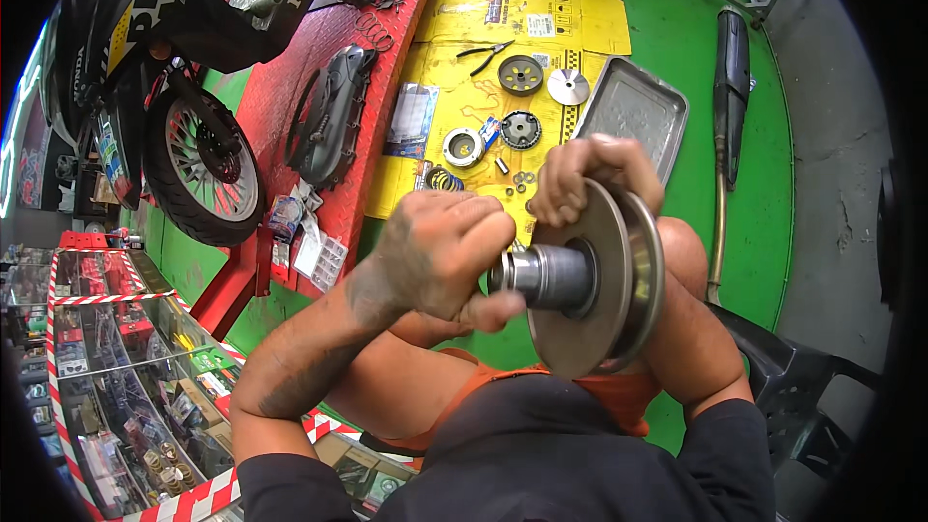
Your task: Assembling and inspecting internal motorcycle clutch or CVT components on a workbench.
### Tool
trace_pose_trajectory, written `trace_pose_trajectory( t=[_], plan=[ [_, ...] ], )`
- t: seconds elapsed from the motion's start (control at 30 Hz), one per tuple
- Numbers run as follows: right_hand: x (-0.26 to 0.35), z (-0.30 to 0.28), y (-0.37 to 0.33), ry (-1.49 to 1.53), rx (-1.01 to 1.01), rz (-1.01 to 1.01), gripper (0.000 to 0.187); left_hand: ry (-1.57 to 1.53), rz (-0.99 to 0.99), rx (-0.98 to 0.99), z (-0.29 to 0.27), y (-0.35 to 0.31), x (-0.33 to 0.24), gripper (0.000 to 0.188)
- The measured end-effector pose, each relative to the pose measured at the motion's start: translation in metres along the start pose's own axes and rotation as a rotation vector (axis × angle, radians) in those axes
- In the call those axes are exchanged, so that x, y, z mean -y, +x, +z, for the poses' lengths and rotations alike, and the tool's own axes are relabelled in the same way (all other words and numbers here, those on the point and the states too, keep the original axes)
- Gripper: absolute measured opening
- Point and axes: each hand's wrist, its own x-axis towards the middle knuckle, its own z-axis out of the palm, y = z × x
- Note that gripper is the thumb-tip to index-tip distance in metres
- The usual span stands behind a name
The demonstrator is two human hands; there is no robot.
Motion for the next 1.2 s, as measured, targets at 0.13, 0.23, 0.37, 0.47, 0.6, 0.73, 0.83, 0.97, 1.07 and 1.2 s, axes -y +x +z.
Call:
trace_pose_trajectory(
  t=[0.13, 0.23, 0.37, 0.47, 0.6, 0.73, 0.83, 0.97, 1.07, 1.2],
  plan=[
    [0.013, -0.003, -0.004, -0.359, 0.088, -0.273, 0.046, -0.512, -0.478, 0.126, -0.008, 0.003, -0.016, 0.050],
    [0.019, -0.007, -0.008, -0.687, 0.172, -0.451, 0.047, -0.943, -0.860, 0.215, -0.011, 0.009, -0.022, 0.049],
    [0.015, -0.010, -0.006, -0.417, 0.015, -0.293, 0.048, -0.662, -0.091, -0.243, 0.003, 0.010, -0.009, 0.030],
    [0.014, -0.009, -0.006, -0.424, 0.038, -0.285, 0.048, -0.688, -0.186, -0.093, -0.011, 0.005, -0.009, 0.021],
    [0.014, -0.006, -0.007, -0.459, 0.075, -0.281, 0.048, -0.708, -0.305, 0.105, -0.019, -0.002, -0.004, 0.015],
    [0.015, -0.004, -0.008, -0.546, 0.109, -0.291, 0.048, -0.702, -0.375, 0.249, -0.014, -0.004, 0.000, 0.026],
    [0.013, -0.008, -0.008, -0.382, 0.052, -0.253, 0.047, -0.521, -0.083, -0.184, -0.005, 0.008, -0.016, 0.024],
    [0.010, -0.012, -0.008, -0.285, 0.045, -0.243, 0.046, -0.528, -0.083, -0.168, -0.015, 0.007, -0.017, 0.026],
    [0.010, -0.012, -0.007, -0.243, 0.057, -0.248, 0.046, -0.597, -0.179, -0.010, -0.021, 0.001, -0.012, 0.029],
    [0.013, -0.008, -0.010, -0.433, 0.079, -0.260, 0.046, -0.982, -0.698, 0.376, -0.007, -0.014, 0.002, 0.048]
  ],
)
